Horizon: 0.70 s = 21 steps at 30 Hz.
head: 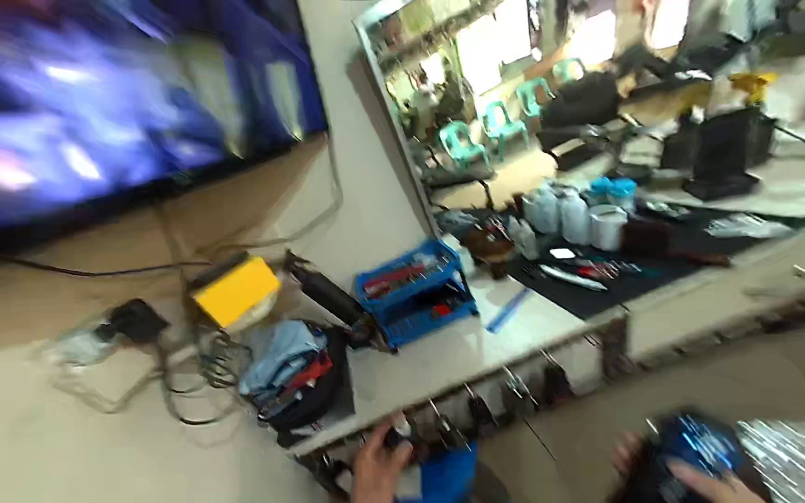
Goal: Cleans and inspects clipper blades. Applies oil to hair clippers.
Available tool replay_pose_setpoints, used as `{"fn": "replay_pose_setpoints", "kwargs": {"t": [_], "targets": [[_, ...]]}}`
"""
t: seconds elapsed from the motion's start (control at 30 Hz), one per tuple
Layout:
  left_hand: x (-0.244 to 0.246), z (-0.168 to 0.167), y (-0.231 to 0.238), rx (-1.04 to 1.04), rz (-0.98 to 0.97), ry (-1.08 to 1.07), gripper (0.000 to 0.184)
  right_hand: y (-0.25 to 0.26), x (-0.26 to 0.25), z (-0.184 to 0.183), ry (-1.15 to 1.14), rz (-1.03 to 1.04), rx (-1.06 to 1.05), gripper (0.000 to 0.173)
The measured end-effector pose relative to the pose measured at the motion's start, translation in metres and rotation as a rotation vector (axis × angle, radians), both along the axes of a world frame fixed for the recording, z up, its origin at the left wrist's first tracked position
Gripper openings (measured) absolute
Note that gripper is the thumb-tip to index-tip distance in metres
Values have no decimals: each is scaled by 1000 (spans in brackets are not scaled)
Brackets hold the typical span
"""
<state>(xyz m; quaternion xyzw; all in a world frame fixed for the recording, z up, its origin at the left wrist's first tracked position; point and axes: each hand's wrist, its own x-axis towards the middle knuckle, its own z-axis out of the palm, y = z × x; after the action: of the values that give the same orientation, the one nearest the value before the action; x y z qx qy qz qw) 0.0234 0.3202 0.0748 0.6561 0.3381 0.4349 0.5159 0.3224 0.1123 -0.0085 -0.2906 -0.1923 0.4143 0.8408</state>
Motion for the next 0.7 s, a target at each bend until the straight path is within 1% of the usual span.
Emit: {"fn": "replay_pose_setpoints", "kwargs": {"t": [0.07, 0.13, 0.17, 0.2, 0.27, 0.3, 0.33, 0.37, 0.43, 0.53, 0.57, 0.63, 0.7], "targets": [[-8, -7, 1, 13, -37, 9, 43, 3, 10, -9, 97, -174, -30, 54], [-13, -15, 5, 41, -85, -21, 43, 3, 24, -13, 176, -278, -26, 40], [-14, -17, 7, 49, -92, -34, 43, 5, 32, -17, 177, -324, -34, 36], [-16, -20, 8, 45, -88, -38, 43, 5, 40, -22, 144, -372, -95, 36], [-23, -26, 6, 21, -69, -33, 45, 6, 51, -30, 32, -464, -319, 43], [-25, -28, 4, 4, -58, -34, 46, 9, 53, -32, 34, -504, -379, 43], [-28, -29, 3, -18, -41, -33, 47, 15, 55, -31, 99, -537, -357, 37], [-28, -29, 2, -46, -11, -33, 48, 22, 59, -28, 201, -563, -290, 30], [-31, -30, -1, -78, 22, -28, 49, 38, 71, -24, 353, -606, -118, 24], [-35, -31, -3, -88, 38, -34, 50, 71, 108, -17, 430, -685, 92, 16], [-37, -32, -3, -89, 35, -40, 50, 82, 122, -10, 452, -718, 126, 16], [-41, -34, -3, -88, 34, -54, 49, 106, 144, 1, 483, -784, 147, 21], [-45, -35, -4, -91, 51, -48, 49, 126, 162, 4, 481, -838, 126, 35]]}}
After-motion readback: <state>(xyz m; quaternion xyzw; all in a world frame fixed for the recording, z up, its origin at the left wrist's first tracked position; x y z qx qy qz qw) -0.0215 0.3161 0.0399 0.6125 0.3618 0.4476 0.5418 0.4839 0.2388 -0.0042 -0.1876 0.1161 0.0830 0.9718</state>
